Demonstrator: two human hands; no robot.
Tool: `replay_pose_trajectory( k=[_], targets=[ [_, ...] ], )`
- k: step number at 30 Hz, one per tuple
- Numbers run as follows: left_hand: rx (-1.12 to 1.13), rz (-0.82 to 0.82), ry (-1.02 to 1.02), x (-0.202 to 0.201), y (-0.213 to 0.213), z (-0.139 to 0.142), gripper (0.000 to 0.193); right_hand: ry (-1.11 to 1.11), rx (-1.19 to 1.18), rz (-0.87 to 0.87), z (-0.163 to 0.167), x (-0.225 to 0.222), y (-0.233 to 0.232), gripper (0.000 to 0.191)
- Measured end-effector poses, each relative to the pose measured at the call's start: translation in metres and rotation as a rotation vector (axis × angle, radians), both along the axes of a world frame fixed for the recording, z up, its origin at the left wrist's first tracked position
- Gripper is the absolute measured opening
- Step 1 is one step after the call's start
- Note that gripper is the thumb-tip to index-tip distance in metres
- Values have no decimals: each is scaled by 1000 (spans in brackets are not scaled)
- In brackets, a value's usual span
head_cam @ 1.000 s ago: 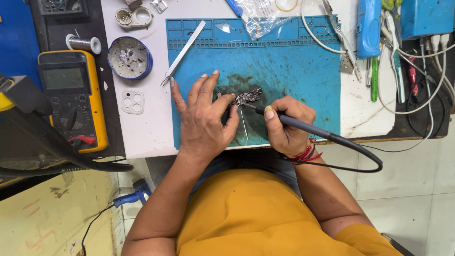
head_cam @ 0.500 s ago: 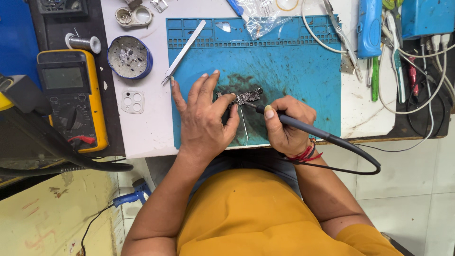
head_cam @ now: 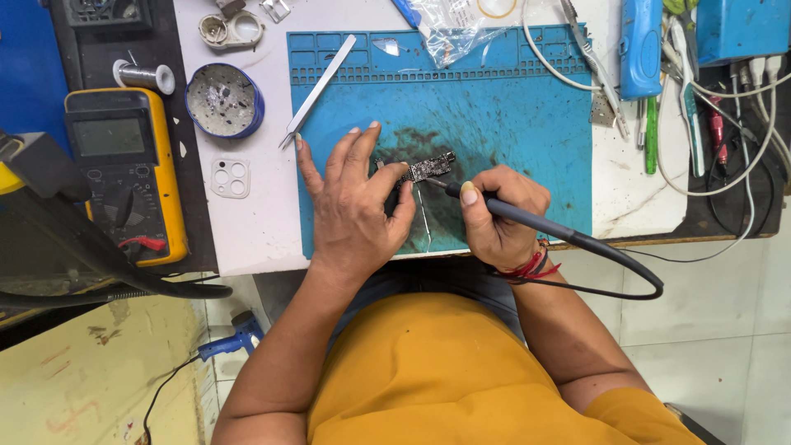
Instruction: The person sits at a repair workbench and solders a phone motherboard, holding the board steady with one hand while applying a soldering iron to its components. They reposition and turn the board repeatedly to solder different areas, with a multimeter, solder spool, and hand tools on the bench.
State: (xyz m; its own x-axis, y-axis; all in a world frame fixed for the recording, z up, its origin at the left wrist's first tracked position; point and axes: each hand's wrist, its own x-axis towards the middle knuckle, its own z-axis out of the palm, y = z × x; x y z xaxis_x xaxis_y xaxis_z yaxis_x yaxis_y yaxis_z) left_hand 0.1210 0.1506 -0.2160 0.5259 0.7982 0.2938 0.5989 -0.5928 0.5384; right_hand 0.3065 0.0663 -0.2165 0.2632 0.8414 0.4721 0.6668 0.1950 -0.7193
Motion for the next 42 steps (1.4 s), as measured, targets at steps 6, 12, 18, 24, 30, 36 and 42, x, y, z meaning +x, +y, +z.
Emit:
replay_pose_trajectory(
  k=[6,12,18,24,30,36,42],
  targets=[
    [3,1,-2,0,0,0,21,-6,3,-2,-1,0,1,18],
    [0,1,1,0,0,1,21,-7,-1,-4,0,-1,1,18],
    [-2,-3,-2,0,0,1,22,-10,-13,3,2,0,0,19],
    [-7,-5,-2,0,0,1,22,-11,-21,1,1,0,0,18],
    [-5,-4,-1,0,0,1,21,-1,-16,-14,1,0,0,19],
    [-7,-2,-3,0,0,1,21,-16,-21,-10,1,0,0,19],
    [-7,-3,-3,0,0,0,22,-1,-19,13,1,0,0,18]
  ],
)
